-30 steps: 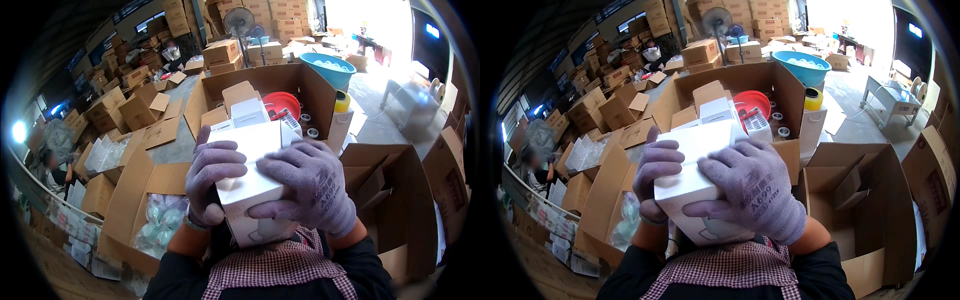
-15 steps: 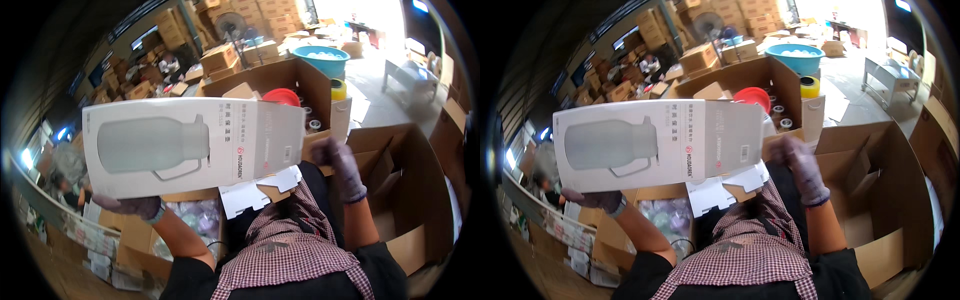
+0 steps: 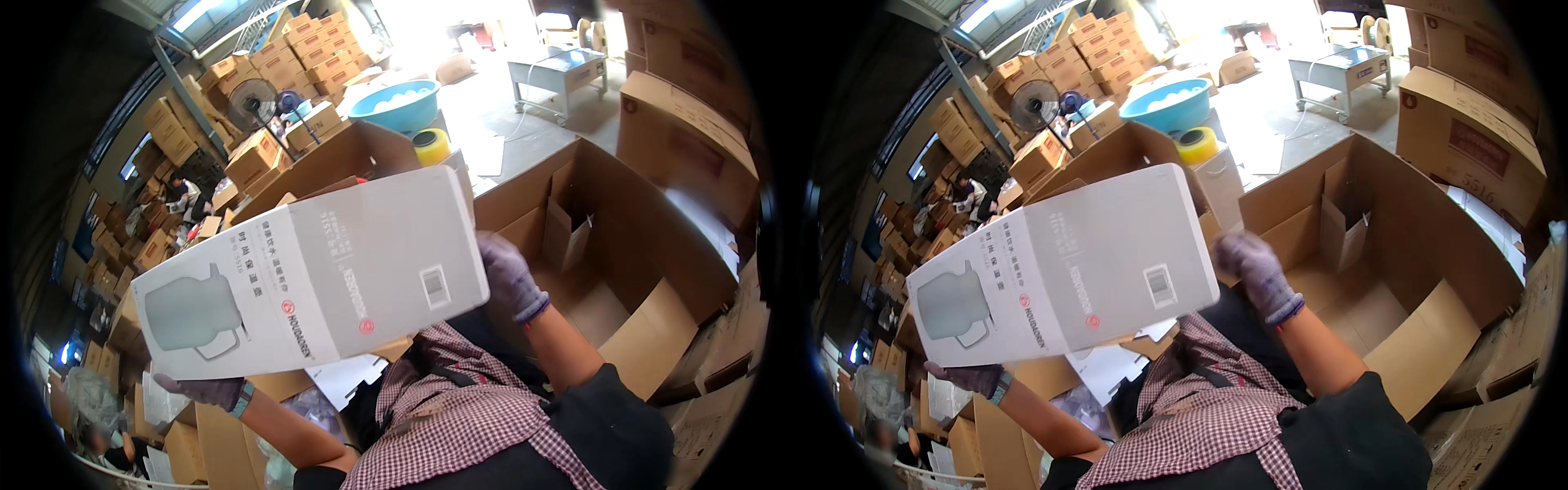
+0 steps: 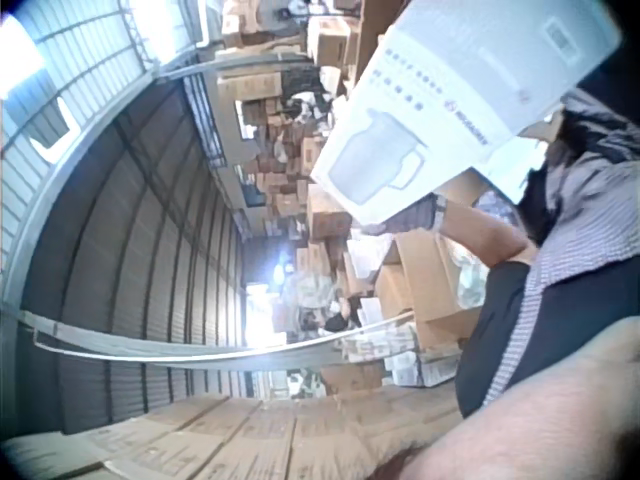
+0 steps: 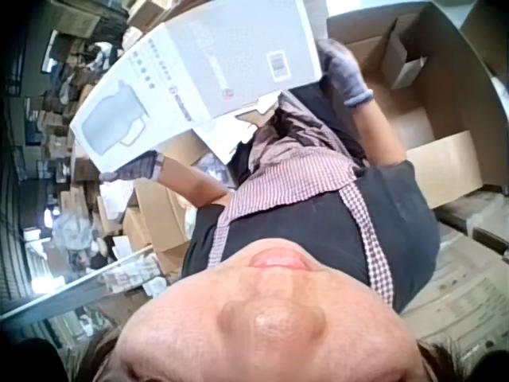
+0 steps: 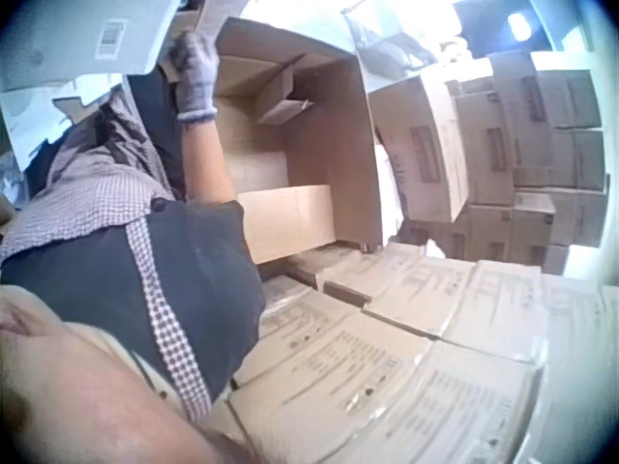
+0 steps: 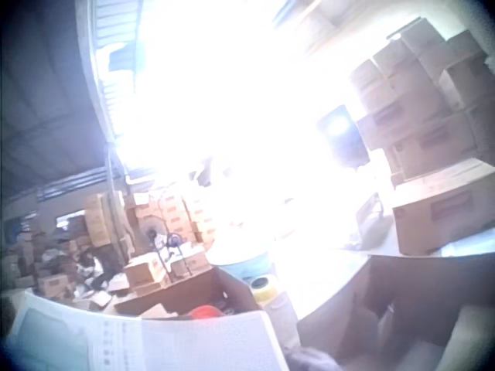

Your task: The person assembles flat cardboard boxes by folding and interlocking the flaps. They then place the assembled boxes into a larger cardboard container.

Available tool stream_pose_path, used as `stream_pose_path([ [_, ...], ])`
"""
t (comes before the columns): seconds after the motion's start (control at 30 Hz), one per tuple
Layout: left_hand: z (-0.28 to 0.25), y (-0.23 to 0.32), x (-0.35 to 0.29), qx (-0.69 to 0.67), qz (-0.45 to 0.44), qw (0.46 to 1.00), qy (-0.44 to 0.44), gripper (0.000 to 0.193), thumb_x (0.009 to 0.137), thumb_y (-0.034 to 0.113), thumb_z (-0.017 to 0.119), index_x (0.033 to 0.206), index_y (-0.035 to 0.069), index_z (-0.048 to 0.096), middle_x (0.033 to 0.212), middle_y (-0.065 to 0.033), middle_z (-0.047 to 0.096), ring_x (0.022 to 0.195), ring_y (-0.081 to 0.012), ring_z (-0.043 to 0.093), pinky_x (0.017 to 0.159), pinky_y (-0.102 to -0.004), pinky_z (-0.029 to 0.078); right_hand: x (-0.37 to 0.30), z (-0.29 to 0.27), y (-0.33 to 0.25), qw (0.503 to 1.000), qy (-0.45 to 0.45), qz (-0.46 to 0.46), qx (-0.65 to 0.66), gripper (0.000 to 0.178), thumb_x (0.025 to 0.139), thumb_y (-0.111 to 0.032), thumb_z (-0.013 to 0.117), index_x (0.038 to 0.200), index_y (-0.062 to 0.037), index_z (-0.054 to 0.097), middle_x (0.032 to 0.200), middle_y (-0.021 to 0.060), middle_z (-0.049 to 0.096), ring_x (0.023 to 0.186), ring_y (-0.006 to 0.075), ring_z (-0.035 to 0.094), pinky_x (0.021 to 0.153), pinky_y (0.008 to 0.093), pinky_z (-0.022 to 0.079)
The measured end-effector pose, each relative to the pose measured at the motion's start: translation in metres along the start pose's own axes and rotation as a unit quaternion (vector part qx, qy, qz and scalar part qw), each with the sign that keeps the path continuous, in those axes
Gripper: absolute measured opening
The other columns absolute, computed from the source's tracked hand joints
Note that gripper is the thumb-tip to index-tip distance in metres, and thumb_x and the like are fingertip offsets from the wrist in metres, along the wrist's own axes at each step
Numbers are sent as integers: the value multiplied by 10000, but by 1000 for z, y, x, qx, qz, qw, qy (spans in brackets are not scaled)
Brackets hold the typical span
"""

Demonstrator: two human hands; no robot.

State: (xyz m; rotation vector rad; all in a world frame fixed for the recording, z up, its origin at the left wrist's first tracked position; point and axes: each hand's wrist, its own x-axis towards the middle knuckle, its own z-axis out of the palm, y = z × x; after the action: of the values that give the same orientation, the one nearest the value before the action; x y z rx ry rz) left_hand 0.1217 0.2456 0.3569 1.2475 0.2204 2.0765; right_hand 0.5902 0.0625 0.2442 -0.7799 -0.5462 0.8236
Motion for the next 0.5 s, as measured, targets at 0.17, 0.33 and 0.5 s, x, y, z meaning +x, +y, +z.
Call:
stream_pose_path([
  [0.17,43,-83,-40,421,63,882,-204,654,1035,481,419,1506,31,358,1508,-171,445,1377,-352,445,1199,-499,304,-65,-4,-3,981,-112,136,75,264,972,-163,573,1158,7,653,973,77,685,840,162,642,760,296,526],
  [0.33,116,-129,-125,53,-206,966,-146,619,1034,424,492,1458,-21,416,1409,-158,519,1342,-285,466,1186,-479,285,-86,-102,-27,998,-18,65,-16,260,965,-165,575,1139,8,662,963,84,689,839,172,649,753,304,530],
  [0.5,142,-103,-159,157,-313,897,-271,574,1058,391,452,1476,0,403,1371,-126,526,1260,-231,521,1145,-397,350,-106,-213,-66,984,171,-12,-58,256,959,-168,577,1119,8,671,954,90,693,838,182,656,746,312,535],
])
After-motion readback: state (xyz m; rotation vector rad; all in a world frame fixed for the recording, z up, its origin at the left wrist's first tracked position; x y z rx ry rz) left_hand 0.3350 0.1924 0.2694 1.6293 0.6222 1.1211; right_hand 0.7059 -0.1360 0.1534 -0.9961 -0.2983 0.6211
